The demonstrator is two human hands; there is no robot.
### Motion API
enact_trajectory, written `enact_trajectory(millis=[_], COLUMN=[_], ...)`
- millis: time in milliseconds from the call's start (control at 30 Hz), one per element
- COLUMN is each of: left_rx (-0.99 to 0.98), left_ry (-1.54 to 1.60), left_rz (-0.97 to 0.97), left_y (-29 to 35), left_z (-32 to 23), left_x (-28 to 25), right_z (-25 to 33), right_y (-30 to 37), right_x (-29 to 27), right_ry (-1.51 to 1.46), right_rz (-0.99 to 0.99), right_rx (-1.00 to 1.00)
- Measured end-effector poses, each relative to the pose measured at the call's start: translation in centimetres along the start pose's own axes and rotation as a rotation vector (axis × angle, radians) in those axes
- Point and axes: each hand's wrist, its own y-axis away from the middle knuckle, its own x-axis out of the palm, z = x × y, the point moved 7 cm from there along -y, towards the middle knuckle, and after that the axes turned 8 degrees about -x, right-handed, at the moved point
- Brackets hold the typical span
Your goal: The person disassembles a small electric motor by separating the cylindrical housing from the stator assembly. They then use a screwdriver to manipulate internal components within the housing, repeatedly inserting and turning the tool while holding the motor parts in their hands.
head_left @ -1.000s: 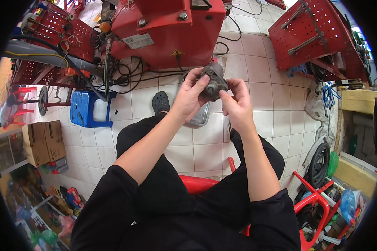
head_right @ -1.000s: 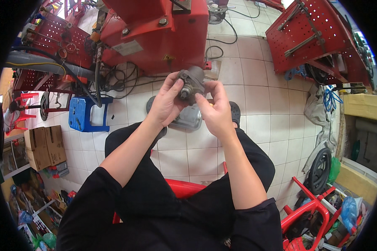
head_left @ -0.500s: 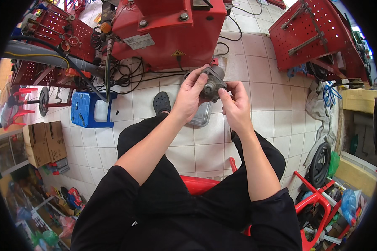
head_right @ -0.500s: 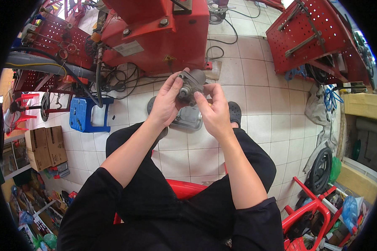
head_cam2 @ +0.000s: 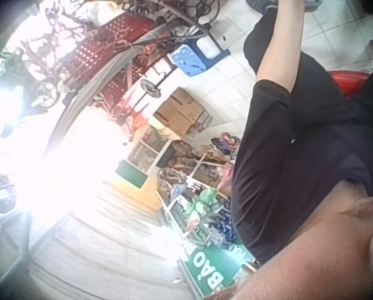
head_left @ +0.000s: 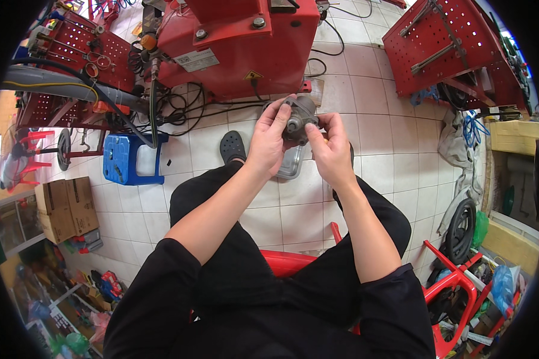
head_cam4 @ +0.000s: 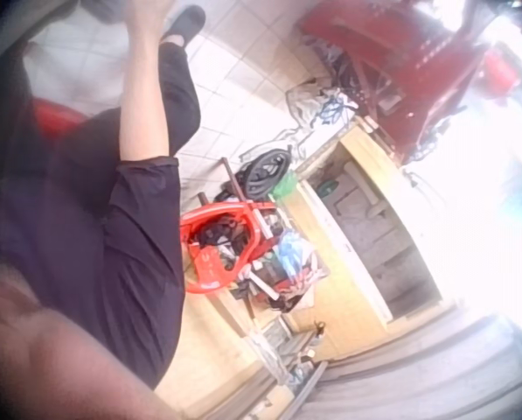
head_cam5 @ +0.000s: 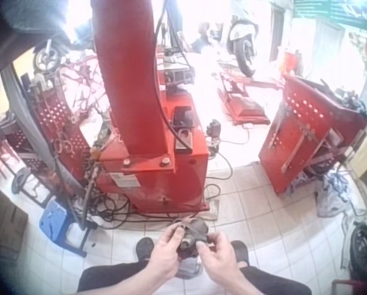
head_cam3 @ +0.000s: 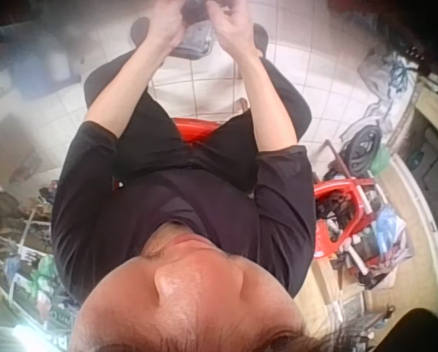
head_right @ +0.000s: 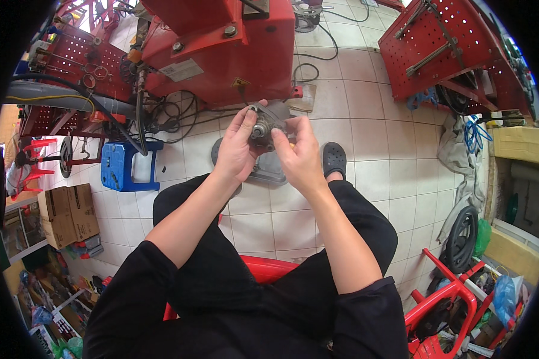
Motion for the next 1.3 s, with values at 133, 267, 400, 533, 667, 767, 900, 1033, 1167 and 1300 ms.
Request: enact_trajectory(millis=[133, 267, 400, 533, 667, 767, 900, 1033, 1167, 1300], left_rx=[-0.003, 0.066, 0.148, 0.242, 0.321, 0.347, 0.293, 0.163, -0.039, -0.197], left_ry=[-0.004, 0.025, 0.025, -0.114, -0.115, -0.013, 0.102, 0.21, 0.319, 0.359], left_rz=[0.042, 0.19, 0.418, 0.451, 0.339, 0.284, 0.187, 0.108, -0.064, -0.036], left_y=[0.0, 0.6, 1.9, 3.0, 2.9, 2.3, 1.9, 2.0, 1.4, 1.5], left_z=[0.0, -1.4, -3.7, -4.8, -4.0, -3.6, -3.1, -2.2, -0.4, 0.8], left_x=[0.4, 1.5, 3.2, 4.1, 3.8, 2.7, 1.9, 0.4, -0.3, 0.5], right_z=[0.3, 3.0, 7.1, 8.6, 7.9, 7.6, 7.3, 6.9, 6.2, 5.6], right_y=[0.0, 0.8, 2.6, 3.8, 3.8, 4.1, 4.1, 3.3, 2.4, 2.1], right_x=[-0.2, 0.1, 0.5, 0.8, 1.3, 2.0, 2.2, 2.0, 1.8, 1.6], right_ry=[0.004, 0.113, 0.359, 0.546, 0.681, 0.712, 0.697, 0.666, 0.823, 0.942], right_rz=[-0.019, -0.087, -0.092, -0.148, -0.077, -0.059, -0.139, -0.143, -0.075, -0.042], right_rx=[-0.015, -0.211, -0.562, -0.826, -0.863, -0.848, -0.926, -0.791, -0.609, -0.535])
